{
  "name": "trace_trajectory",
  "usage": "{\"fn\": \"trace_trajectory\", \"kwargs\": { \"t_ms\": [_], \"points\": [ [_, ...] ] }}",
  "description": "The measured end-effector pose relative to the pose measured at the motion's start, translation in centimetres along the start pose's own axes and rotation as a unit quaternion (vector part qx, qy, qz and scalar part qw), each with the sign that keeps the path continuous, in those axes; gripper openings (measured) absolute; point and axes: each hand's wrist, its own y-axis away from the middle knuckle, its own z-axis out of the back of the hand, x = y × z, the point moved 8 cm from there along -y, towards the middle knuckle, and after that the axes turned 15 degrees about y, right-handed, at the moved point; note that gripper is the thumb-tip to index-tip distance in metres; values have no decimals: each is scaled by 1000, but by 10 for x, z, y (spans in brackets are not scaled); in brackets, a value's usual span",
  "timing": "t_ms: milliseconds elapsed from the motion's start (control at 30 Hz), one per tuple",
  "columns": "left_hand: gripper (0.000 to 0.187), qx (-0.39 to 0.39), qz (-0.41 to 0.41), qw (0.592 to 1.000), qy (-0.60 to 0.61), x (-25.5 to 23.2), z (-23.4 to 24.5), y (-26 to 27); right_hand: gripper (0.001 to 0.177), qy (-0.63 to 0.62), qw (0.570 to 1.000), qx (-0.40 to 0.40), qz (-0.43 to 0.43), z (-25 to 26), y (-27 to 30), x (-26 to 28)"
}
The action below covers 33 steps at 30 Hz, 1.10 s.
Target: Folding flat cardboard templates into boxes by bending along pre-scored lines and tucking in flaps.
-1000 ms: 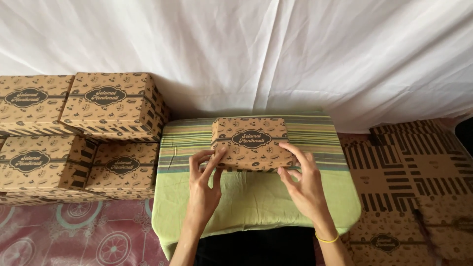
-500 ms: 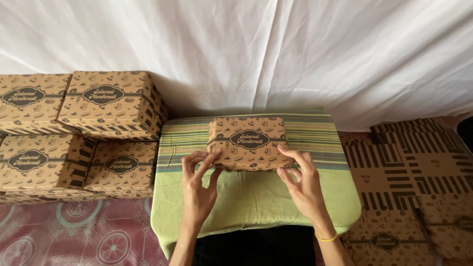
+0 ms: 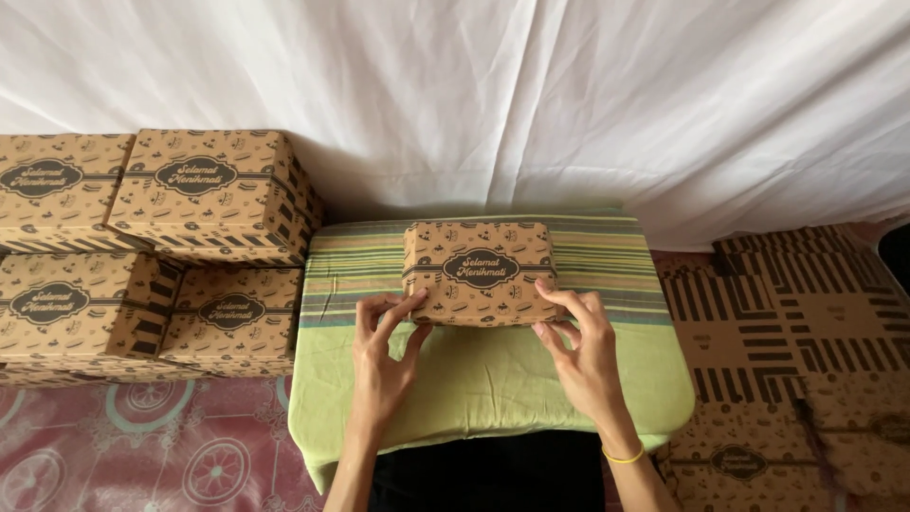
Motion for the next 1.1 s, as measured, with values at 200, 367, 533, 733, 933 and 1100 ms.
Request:
{"fn": "trace_trajectory", "kwargs": {
  "t_ms": [200, 367, 533, 733, 933, 1100],
  "points": [
    [59, 4, -40, 993, -115, 18, -11, 5, 45, 58, 997, -42, 40, -9, 0, -6],
    [45, 69, -123, 962, -234, -39, -64, -2, 50, 114, 980, -121, 107, -22, 6, -7],
    [52, 132, -107, 942, -291, -55, -121, -9, 70, 119, 984, -107, 80, -20, 7, -2],
    [65, 174, -53, 927, -329, -23, -144, -38, 41, 78, 986, -124, 74, -15, 2, 4],
    [61, 75, -144, 925, -344, 7, -118, -81, 64, 93, 987, -103, 75, -18, 2, -3],
    [66, 151, 48, 919, -361, 14, -87, -91, 63, 62, 995, -73, 38, -19, 0, 1]
  ]
}}
